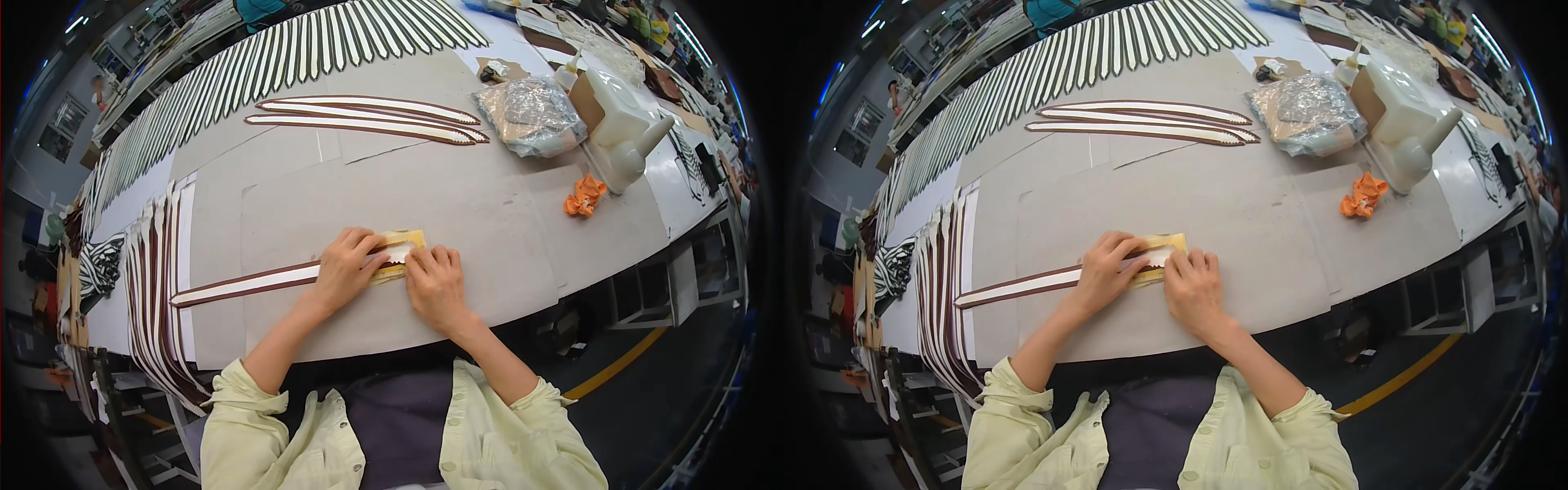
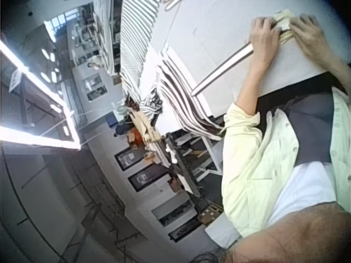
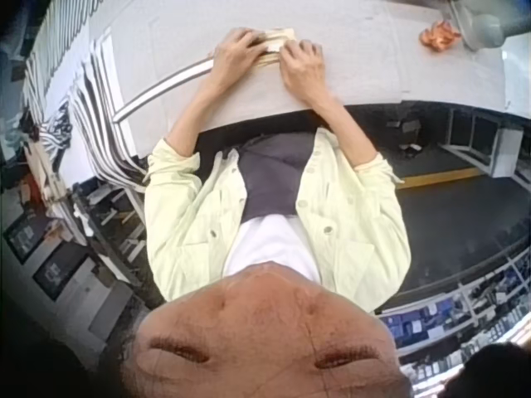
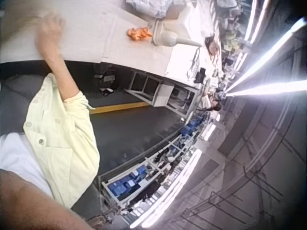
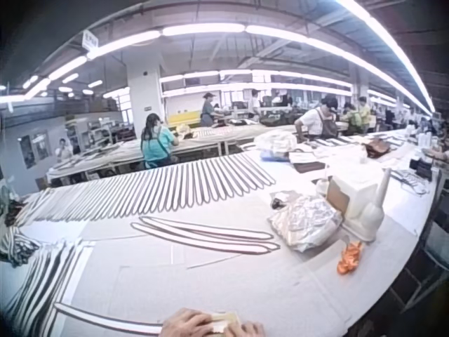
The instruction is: The person repeatedly picks up long, thin, striped decorative strips and presses them onto a small yellow rectangular block on a workbench. They smooth the strips with their fingers and place the finished pieces into a pile on the table. The process is repetitive and involves handling multiple identical strips one at a time.
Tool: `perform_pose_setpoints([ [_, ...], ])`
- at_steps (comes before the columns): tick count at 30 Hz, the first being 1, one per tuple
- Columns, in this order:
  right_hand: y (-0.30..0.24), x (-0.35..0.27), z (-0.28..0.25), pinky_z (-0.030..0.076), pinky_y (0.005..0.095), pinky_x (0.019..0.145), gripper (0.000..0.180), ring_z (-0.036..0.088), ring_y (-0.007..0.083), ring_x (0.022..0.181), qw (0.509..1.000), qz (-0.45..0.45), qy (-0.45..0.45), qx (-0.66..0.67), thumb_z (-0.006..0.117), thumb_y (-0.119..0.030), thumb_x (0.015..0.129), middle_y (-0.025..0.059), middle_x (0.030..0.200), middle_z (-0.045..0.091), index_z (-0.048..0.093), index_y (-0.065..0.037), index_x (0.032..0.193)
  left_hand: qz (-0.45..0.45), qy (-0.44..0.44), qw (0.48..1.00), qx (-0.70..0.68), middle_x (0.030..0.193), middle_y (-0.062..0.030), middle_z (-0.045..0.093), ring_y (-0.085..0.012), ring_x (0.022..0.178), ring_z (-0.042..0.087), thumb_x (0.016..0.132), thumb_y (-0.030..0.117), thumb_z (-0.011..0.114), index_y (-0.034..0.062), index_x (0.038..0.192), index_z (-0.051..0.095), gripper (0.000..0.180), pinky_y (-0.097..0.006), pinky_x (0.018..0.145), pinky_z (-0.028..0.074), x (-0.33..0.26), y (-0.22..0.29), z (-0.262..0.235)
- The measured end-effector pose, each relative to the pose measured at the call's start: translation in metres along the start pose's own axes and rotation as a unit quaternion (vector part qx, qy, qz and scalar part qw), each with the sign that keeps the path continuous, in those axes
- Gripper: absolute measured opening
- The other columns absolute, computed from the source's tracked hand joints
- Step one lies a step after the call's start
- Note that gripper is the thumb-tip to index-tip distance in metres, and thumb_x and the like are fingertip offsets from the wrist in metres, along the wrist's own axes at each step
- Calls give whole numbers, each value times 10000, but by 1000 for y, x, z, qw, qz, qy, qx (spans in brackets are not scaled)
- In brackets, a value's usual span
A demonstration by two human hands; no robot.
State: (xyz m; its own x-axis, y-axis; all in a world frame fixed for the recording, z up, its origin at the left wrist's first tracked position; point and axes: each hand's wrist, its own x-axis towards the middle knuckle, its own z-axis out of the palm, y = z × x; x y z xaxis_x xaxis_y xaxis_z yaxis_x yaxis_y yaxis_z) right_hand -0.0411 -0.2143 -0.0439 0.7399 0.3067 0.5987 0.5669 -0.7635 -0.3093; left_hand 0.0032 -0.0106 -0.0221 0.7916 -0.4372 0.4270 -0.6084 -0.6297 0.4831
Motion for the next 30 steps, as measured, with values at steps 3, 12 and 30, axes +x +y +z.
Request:
perform_pose_setpoints([
  [3, 0, 2, -1, 427, 431, 858, 191, 568, 286, 960, 1000, 11, 10, 13, 690, -50, 834, 116, 1138, 632, 695, 16, 1013, 1, 16, 1000, -25, 988, -74, 702, -268, 915, 664, 891, 94, 768, 57, 1036, 772, 149, -389, 756, 556, 17, 6, 16],
  [12, 2, -2, -3, 430, 417, 897, 196, 584, 274, 1048, 997, 62, -1, 45, 730, -74, 876, 88, 1271, 650, 739, -34, 1068, 41, 46, 998, -14, 956, -50, 716, -249, 878, 682, 870, 44, 743, 96, 1020, 787, 164, -373, 708, 583, 10, 0, 25],
  [30, 3, -4, 2, 440, 457, 918, 251, 616, 256, 1025, 997, -28, 12, -71, 725, -57, 827, 86, 1165, 710, 734, 27, 1063, 106, 27, 991, 72, 967, -17, 693, -210, 893, 661, 753, 29, 721, 101, 1091, 785, 351, -347, 703, 591, 2, -2, 20],
])
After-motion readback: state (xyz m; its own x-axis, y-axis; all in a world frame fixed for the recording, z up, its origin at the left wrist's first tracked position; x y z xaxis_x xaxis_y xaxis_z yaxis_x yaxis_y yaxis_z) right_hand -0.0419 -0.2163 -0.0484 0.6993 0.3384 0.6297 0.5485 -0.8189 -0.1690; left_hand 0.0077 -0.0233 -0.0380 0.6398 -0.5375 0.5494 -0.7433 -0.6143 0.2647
